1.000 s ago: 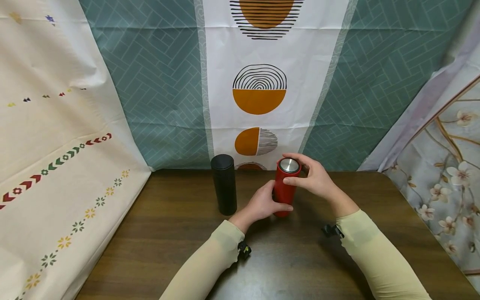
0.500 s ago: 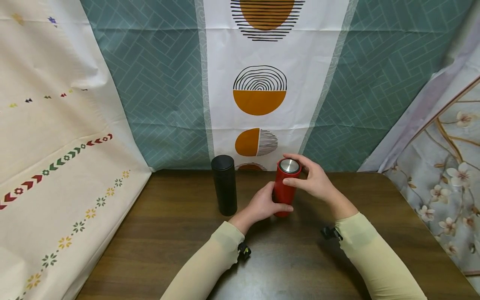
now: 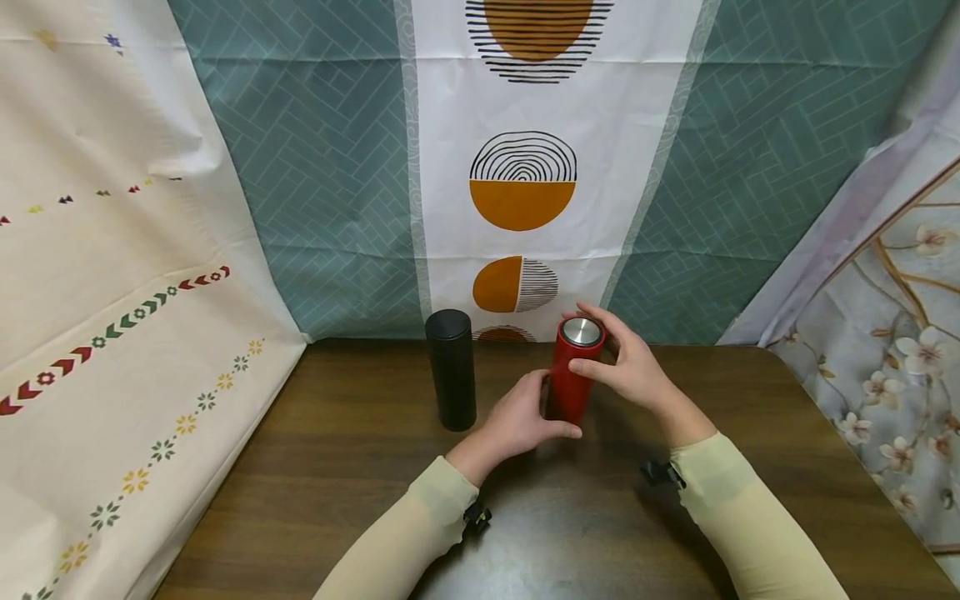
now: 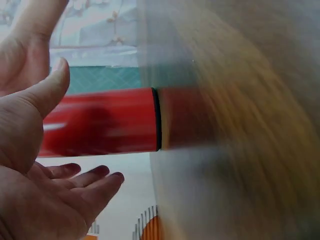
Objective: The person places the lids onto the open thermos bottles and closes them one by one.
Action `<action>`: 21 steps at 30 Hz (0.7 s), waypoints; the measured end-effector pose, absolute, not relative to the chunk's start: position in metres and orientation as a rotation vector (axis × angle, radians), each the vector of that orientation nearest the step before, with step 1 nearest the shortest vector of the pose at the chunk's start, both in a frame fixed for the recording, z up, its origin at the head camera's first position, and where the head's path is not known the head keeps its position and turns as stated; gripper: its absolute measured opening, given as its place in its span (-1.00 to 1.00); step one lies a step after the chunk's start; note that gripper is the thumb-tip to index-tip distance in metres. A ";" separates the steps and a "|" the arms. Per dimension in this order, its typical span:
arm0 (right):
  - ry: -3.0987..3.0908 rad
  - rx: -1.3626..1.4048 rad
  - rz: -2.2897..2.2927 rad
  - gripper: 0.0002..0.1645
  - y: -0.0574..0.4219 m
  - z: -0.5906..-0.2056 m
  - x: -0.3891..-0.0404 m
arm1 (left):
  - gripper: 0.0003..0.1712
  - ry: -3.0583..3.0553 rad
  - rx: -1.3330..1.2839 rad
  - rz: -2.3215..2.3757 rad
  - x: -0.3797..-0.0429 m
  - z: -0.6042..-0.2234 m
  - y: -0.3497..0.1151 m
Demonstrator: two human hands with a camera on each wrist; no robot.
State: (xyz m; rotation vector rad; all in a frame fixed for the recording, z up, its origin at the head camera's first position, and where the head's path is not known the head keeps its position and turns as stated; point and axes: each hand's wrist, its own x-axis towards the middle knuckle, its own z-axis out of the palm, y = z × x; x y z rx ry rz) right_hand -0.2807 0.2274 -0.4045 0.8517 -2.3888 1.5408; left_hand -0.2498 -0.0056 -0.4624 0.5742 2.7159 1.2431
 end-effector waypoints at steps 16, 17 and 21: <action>-2.517 0.786 1.349 0.08 0.253 -0.430 -0.275 | 0.01 2.936 0.894 0.983 -0.197 -0.442 -0.093; -2.516 0.787 1.340 0.08 0.254 -0.431 -0.274 | -0.01 2.923 0.930 1.009 -0.196 -0.441 -0.100; -2.518 0.792 1.296 0.12 0.259 -0.434 -0.272 | -0.07 2.889 1.028 1.112 -0.191 -0.439 -0.127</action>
